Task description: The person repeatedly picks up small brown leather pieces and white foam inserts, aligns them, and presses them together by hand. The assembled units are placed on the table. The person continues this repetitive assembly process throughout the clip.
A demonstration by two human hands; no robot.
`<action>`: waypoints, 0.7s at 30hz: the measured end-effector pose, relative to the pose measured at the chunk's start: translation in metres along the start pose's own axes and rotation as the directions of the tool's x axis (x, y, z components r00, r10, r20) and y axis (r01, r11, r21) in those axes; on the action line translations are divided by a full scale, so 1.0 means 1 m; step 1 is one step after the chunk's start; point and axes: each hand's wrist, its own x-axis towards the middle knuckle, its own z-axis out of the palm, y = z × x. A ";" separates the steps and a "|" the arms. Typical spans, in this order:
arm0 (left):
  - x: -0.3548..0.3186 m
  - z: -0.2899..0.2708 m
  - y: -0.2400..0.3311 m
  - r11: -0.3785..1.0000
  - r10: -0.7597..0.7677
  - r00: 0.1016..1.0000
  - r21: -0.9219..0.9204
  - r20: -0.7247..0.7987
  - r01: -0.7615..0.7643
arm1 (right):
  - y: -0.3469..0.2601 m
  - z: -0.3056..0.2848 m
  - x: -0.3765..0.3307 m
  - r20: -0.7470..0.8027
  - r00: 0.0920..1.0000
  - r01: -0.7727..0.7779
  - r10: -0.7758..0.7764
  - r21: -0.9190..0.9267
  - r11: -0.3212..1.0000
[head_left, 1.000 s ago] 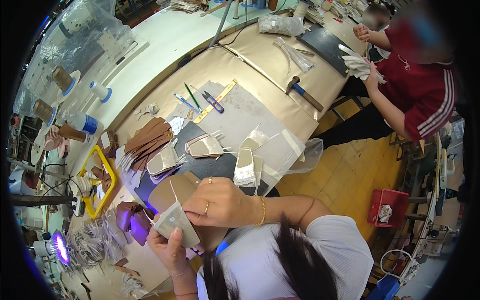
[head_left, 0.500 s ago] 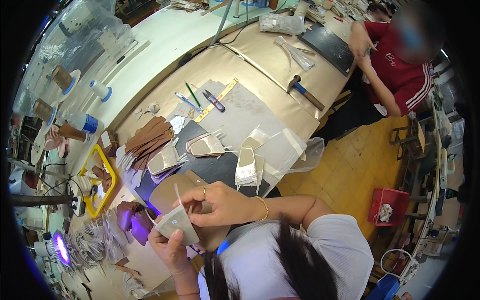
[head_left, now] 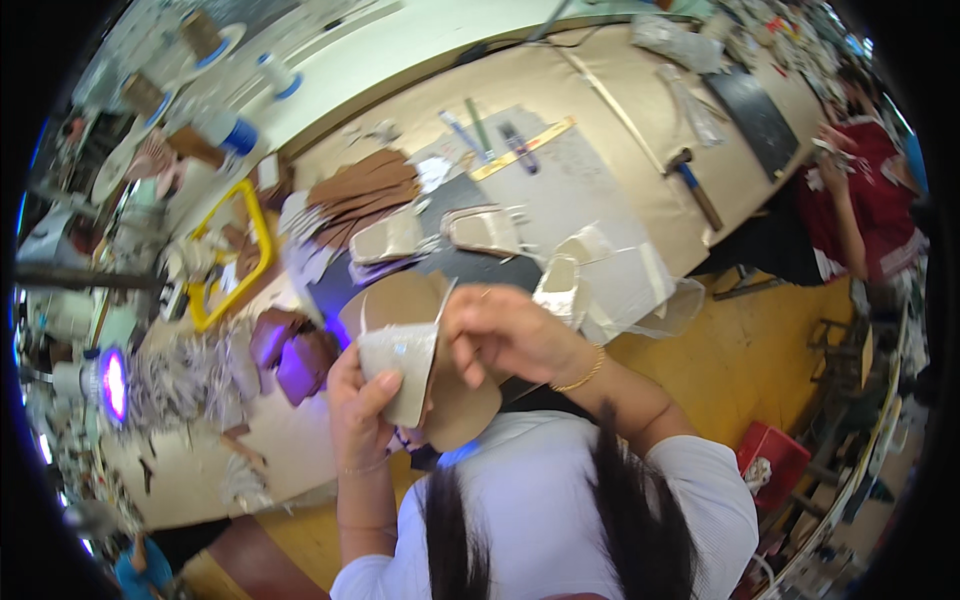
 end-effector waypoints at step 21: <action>-0.002 -0.008 0.008 0.970 -0.188 0.980 0.169 0.063 0.175 | -0.020 -0.013 -0.005 -0.037 0.960 -0.240 0.276 -0.615 0.751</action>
